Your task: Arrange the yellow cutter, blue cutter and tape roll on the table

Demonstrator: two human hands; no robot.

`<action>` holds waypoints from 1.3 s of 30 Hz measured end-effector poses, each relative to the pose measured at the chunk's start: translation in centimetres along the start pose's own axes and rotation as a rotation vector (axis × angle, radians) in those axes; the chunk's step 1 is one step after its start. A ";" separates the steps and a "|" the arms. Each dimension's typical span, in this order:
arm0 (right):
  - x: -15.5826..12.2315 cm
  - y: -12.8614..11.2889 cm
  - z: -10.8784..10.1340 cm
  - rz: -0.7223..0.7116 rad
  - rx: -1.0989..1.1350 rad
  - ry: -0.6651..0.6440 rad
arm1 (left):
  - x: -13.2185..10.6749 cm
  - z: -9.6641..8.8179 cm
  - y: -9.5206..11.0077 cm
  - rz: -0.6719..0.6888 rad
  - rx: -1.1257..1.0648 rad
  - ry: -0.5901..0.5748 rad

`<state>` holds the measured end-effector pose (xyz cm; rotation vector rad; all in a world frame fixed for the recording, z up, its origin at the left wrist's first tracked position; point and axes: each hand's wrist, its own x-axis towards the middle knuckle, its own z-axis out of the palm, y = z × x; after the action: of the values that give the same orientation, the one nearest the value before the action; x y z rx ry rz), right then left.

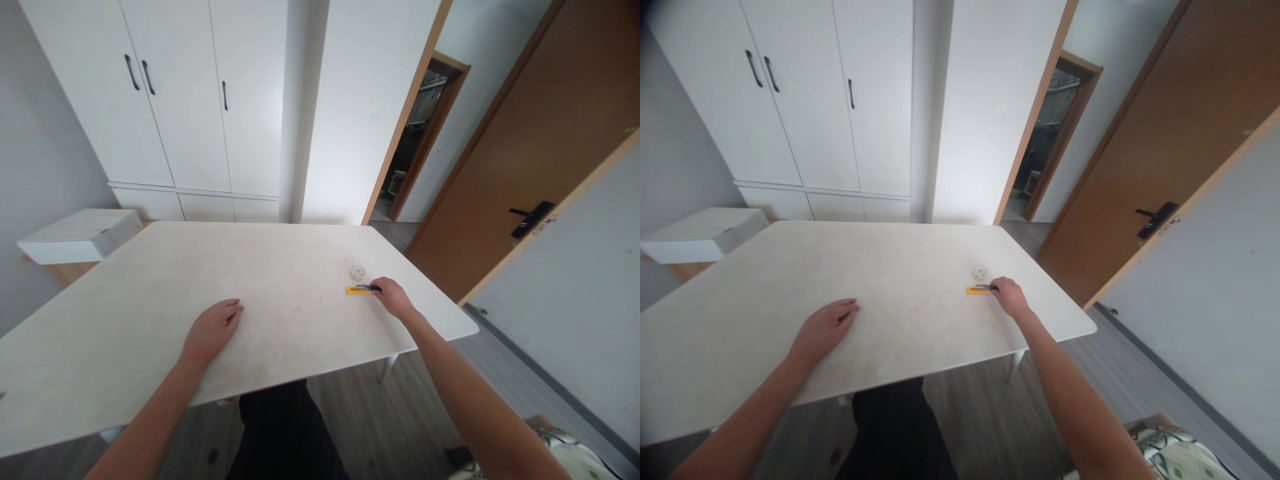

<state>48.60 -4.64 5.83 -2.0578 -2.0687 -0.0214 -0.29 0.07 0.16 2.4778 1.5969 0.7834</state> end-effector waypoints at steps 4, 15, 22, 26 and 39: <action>1.5 -0.8 -0.1 -0.047 0.054 -0.130 | 0.0 0.3 -0.3 -0.001 0.010 0.006; 0.5 -1.4 2.3 0.189 0.056 -0.041 | 0.1 0.2 -0.1 -0.019 -0.022 0.003; 6.4 -1.8 1.2 0.382 0.108 0.059 | 0.1 0.1 0.0 -0.012 -0.007 -0.004; 9.0 -2.3 0.9 0.325 0.000 -0.193 | 0.0 0.0 0.2 -0.016 -0.020 -0.011; 12.5 -33.2 1.4 -0.440 0.219 -0.304 | -0.1 -0.9 1.5 0.040 -0.065 0.018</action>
<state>15.60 7.34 11.40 -1.5226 -2.5341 0.4501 0.53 -0.84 1.40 2.4714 1.5063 0.8517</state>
